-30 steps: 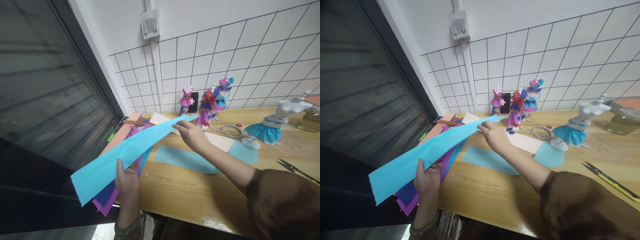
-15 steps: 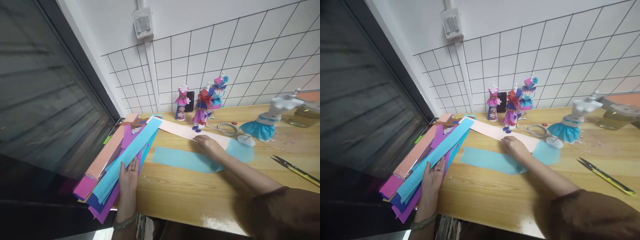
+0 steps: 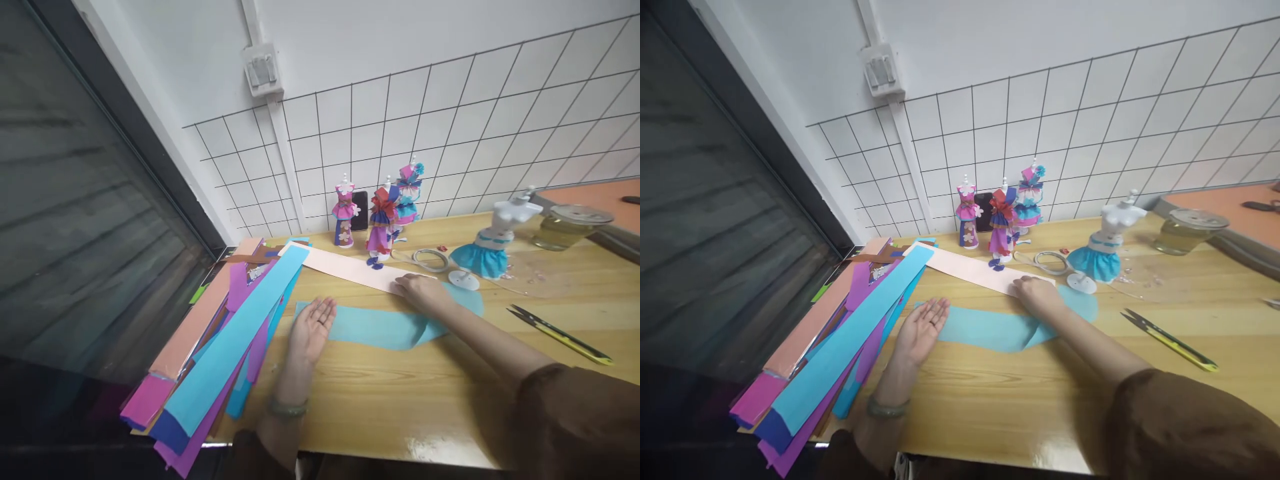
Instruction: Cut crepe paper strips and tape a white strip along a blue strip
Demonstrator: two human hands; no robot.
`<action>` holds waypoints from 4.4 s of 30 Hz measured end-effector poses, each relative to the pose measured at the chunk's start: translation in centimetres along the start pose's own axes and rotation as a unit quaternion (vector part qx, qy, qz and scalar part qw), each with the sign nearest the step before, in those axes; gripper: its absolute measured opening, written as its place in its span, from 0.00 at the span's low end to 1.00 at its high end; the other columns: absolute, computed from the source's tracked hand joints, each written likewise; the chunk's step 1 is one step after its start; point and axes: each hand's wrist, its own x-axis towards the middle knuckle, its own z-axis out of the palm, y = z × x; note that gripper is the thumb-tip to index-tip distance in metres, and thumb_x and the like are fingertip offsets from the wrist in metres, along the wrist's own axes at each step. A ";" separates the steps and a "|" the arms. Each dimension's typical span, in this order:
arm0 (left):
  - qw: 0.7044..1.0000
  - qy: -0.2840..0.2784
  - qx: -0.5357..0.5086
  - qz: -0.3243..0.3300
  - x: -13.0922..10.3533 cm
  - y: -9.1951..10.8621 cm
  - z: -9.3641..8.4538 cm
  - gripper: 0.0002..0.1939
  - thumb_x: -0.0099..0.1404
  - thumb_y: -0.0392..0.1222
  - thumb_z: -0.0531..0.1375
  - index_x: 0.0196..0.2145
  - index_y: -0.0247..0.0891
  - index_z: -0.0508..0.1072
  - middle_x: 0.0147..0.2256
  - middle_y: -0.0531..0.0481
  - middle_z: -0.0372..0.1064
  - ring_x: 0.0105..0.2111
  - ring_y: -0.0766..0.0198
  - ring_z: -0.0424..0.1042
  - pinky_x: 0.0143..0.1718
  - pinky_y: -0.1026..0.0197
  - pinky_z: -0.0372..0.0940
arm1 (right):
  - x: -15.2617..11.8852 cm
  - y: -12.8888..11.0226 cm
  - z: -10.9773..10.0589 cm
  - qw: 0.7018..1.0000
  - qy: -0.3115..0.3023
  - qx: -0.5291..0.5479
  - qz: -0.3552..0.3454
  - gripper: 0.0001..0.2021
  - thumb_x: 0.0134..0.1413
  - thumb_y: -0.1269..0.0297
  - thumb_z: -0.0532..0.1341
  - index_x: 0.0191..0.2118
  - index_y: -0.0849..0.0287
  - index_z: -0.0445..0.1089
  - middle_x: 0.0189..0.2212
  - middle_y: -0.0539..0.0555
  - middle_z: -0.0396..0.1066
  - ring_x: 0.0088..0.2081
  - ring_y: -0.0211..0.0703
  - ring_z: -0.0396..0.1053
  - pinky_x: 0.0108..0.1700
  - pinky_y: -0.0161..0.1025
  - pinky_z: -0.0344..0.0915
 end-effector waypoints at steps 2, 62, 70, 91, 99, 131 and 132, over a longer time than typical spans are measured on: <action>1.000 -0.006 0.004 -0.027 1.5 -0.8 1.0 0.06 0.57 0.30 0.52 0.34 0.30 0.65 0.43 0.34 0.65 0.45 0.54 0.67 0.40 0.55 0.68 | 1.9 -0.4 -0.1 1.000 0.016 0.018 0.006 0.15 0.57 0.65 0.46 0.34 0.61 0.69 0.33 0.59 0.70 0.34 0.43 0.67 0.32 0.35 0.57; 0.959 -0.098 0.261 0.050 5.0 -4.5 0.9 0.13 0.47 0.44 0.65 0.28 0.31 0.73 0.30 0.44 0.70 0.28 0.67 0.68 0.33 0.63 0.60 | -0.7 -8.3 -0.1 0.911 0.188 0.347 -0.124 0.09 0.56 0.64 0.50 0.39 0.58 0.64 0.34 0.57 0.68 0.36 0.43 0.66 0.38 0.41 0.64; 0.965 -0.128 0.222 0.050 5.1 -4.5 0.6 0.10 0.50 0.41 0.63 0.29 0.32 0.71 0.29 0.46 0.69 0.28 0.66 0.68 0.35 0.61 0.61 | -0.6 -8.2 -0.5 0.910 0.225 0.303 -0.170 0.08 0.57 0.66 0.50 0.41 0.58 0.62 0.39 0.58 0.65 0.43 0.43 0.63 0.43 0.44 0.61; 0.967 -0.160 0.200 0.017 5.0 -4.4 0.8 0.12 0.51 0.40 0.63 0.34 0.32 0.72 0.34 0.44 0.69 0.32 0.65 0.68 0.37 0.60 0.61 | -0.4 -8.0 0.6 0.899 0.255 0.320 -0.155 0.08 0.55 0.68 0.53 0.42 0.58 0.62 0.40 0.58 0.63 0.43 0.44 0.62 0.42 0.46 0.63; 0.965 -0.157 0.211 0.018 5.2 -4.5 0.6 0.12 0.50 0.35 0.63 0.34 0.32 0.71 0.34 0.45 0.69 0.32 0.66 0.68 0.38 0.60 0.62 | -0.4 -8.1 0.5 0.904 0.253 0.304 -0.160 0.08 0.56 0.68 0.52 0.41 0.58 0.62 0.40 0.58 0.64 0.43 0.44 0.62 0.42 0.46 0.63; 0.960 -0.110 0.250 0.062 4.9 -4.5 1.5 0.15 0.45 0.35 0.65 0.33 0.32 0.72 0.33 0.44 0.71 0.30 0.66 0.69 0.37 0.60 0.62 | -0.5 -8.2 0.7 0.879 0.236 0.395 -0.124 0.12 0.54 0.66 0.53 0.46 0.55 0.59 0.42 0.59 0.62 0.47 0.46 0.60 0.45 0.49 0.63; 0.959 -0.112 0.252 0.061 4.9 -4.5 1.5 0.15 0.45 0.36 0.65 0.34 0.32 0.72 0.34 0.44 0.71 0.31 0.66 0.69 0.37 0.60 0.62 | -0.5 -8.2 0.7 0.879 0.236 0.394 -0.124 0.12 0.54 0.65 0.53 0.46 0.55 0.59 0.42 0.58 0.62 0.47 0.47 0.61 0.45 0.49 0.63</action>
